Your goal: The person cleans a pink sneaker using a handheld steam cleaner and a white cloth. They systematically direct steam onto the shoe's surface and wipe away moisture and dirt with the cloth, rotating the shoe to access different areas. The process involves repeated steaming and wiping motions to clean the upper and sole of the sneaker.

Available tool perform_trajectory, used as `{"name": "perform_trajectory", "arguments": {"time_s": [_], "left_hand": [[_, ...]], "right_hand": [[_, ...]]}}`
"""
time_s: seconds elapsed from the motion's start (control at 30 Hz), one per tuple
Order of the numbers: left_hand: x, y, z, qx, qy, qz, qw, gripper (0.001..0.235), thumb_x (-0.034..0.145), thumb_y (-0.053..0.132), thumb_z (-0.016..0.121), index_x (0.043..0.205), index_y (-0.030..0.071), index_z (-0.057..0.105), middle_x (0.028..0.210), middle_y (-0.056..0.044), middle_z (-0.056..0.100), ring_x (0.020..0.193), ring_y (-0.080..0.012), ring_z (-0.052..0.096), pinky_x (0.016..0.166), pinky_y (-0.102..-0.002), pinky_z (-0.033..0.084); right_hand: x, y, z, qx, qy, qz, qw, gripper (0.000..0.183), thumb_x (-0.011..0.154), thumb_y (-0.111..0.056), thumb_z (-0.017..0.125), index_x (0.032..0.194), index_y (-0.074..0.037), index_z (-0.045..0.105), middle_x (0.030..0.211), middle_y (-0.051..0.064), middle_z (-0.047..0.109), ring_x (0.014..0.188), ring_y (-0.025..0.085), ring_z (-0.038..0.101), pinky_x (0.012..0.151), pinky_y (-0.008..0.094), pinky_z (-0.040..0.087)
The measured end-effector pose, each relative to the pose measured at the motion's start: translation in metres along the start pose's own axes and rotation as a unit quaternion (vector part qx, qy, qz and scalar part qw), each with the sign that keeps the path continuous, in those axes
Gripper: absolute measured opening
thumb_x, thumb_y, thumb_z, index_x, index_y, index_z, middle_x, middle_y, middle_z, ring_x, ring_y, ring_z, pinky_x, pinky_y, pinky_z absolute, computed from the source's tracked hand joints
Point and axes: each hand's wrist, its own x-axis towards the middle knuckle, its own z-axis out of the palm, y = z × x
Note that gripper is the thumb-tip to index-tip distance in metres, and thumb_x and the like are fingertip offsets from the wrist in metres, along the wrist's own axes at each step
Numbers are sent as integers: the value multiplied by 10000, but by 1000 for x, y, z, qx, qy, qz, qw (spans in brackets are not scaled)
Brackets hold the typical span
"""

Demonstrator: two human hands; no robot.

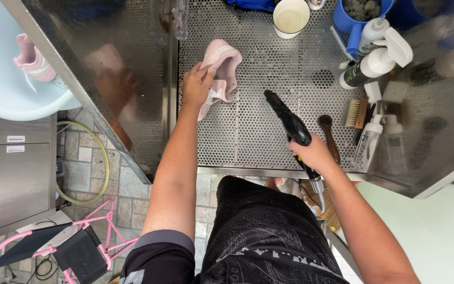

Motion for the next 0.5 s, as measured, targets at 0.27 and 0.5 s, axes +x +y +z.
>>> {"name": "perform_trajectory", "arguments": {"time_s": [0.27, 0.5], "left_hand": [[-12, 0, 15, 43, 9, 52, 998, 373, 939, 492, 640, 1191, 262, 790, 1466, -70, 599, 1292, -349, 539, 1103, -514, 380], [-13, 3, 14, 62, 14, 62, 996, 363, 937, 490, 640, 1174, 264, 797, 1459, -82, 600, 1277, -349, 538, 1072, -515, 380]], "right_hand": [[26, -61, 31, -99, -16, -42, 994, 302, 784, -283, 762, 904, -13, 695, 723, 117, 698, 668, 236, 677, 665, 379, 528], [39, -80, 42, -75, -24, -28, 996, 300, 766, -269, 756, 885, 2, 707, 703, 107, 669, 653, 244, 658, 643, 394, 518]]}}
